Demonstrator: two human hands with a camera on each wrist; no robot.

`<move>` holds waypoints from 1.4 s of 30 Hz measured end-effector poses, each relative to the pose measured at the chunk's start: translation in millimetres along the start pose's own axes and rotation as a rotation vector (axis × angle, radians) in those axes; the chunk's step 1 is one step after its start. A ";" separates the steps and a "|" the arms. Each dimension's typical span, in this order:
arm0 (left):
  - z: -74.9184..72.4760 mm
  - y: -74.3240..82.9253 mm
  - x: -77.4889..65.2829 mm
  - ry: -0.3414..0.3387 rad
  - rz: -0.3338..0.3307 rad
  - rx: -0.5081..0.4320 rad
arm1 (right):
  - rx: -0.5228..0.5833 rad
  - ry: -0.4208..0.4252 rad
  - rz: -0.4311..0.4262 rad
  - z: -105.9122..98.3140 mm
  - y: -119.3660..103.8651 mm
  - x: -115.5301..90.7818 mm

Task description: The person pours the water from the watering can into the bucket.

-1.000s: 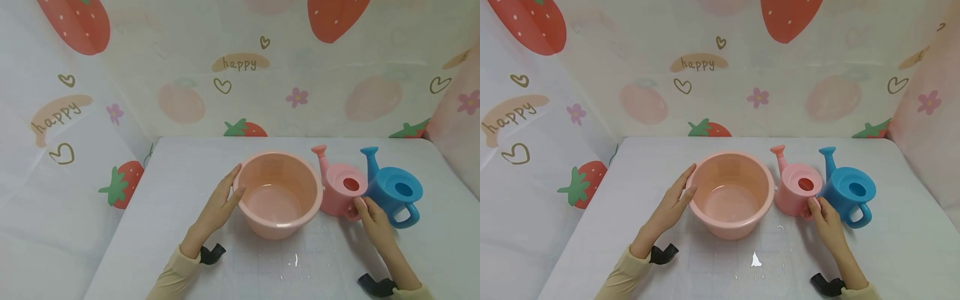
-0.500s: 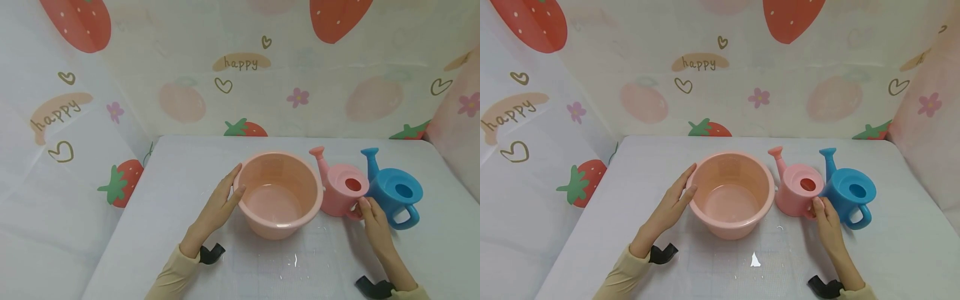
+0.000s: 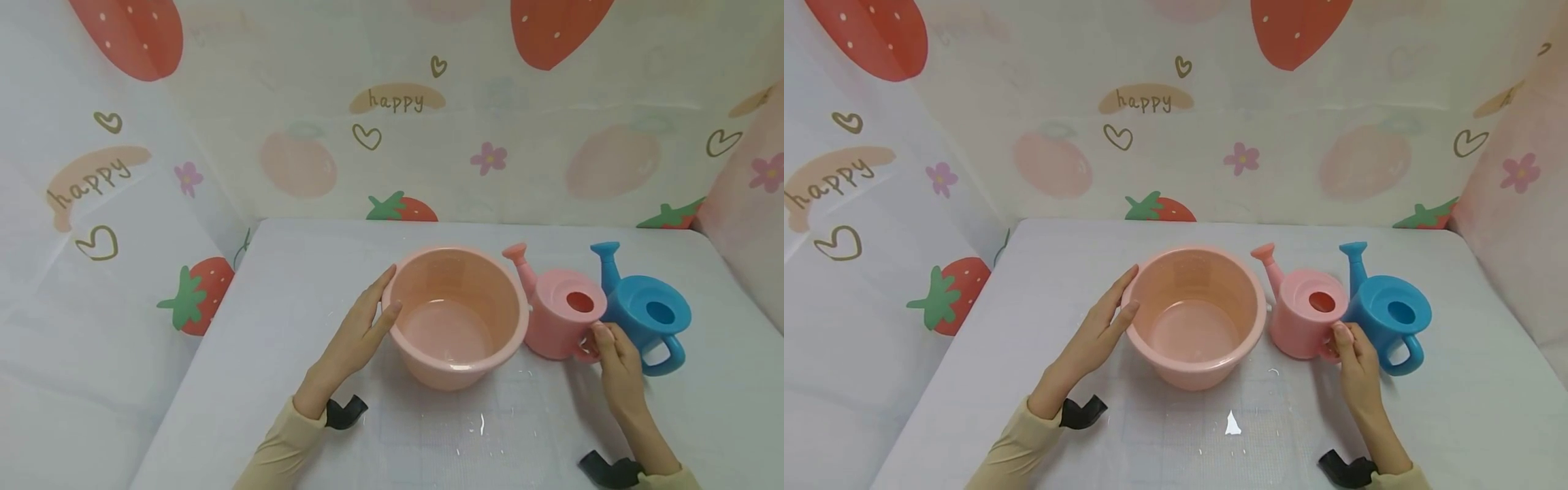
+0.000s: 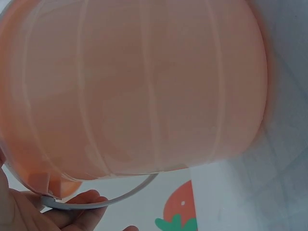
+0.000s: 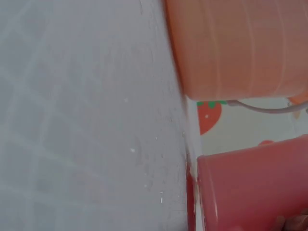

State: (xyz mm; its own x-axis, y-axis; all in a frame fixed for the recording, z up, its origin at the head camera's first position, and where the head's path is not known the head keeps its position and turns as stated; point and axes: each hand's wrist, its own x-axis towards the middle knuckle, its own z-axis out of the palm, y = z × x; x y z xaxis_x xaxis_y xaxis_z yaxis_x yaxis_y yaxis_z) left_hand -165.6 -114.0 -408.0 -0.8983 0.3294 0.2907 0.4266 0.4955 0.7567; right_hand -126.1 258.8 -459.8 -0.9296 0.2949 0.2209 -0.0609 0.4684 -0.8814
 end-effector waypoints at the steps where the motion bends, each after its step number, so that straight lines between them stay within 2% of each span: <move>1: -0.2 0.0 0.1 -0.001 0.002 0.001 | 0.005 0.005 -0.005 -0.4 -0.7 -0.1; 14: 0.8 -1.7 0.0 -0.007 0.001 -0.009 | 0.125 0.095 -0.073 -11.0 -10.7 1.3; 21: 0.9 -1.1 0.1 0.003 -0.001 -0.012 | 0.145 0.127 -0.309 -21.9 -9.3 13.8; 23: 0.7 -1.0 0.1 0.004 0.000 -0.011 | 0.161 0.137 -0.351 -23.5 -9.8 16.2; 34: 0.3 -0.3 -0.9 -0.005 -0.011 -0.007 | 0.226 0.217 -0.455 -26.8 -20.8 24.5; 42: 1.0 -2.2 -1.2 0.006 -0.008 0.003 | 0.343 0.195 -0.484 -30.8 -31.4 32.9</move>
State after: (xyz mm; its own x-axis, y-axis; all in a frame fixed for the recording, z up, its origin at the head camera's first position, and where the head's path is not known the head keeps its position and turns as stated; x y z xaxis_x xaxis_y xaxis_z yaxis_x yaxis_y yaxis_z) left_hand -165.4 -114.7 -410.6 -0.9025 0.3205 0.2878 0.4193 0.5008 0.7572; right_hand -143.6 279.4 -411.9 -0.6857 0.2781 0.6727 -0.6022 0.3024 -0.7389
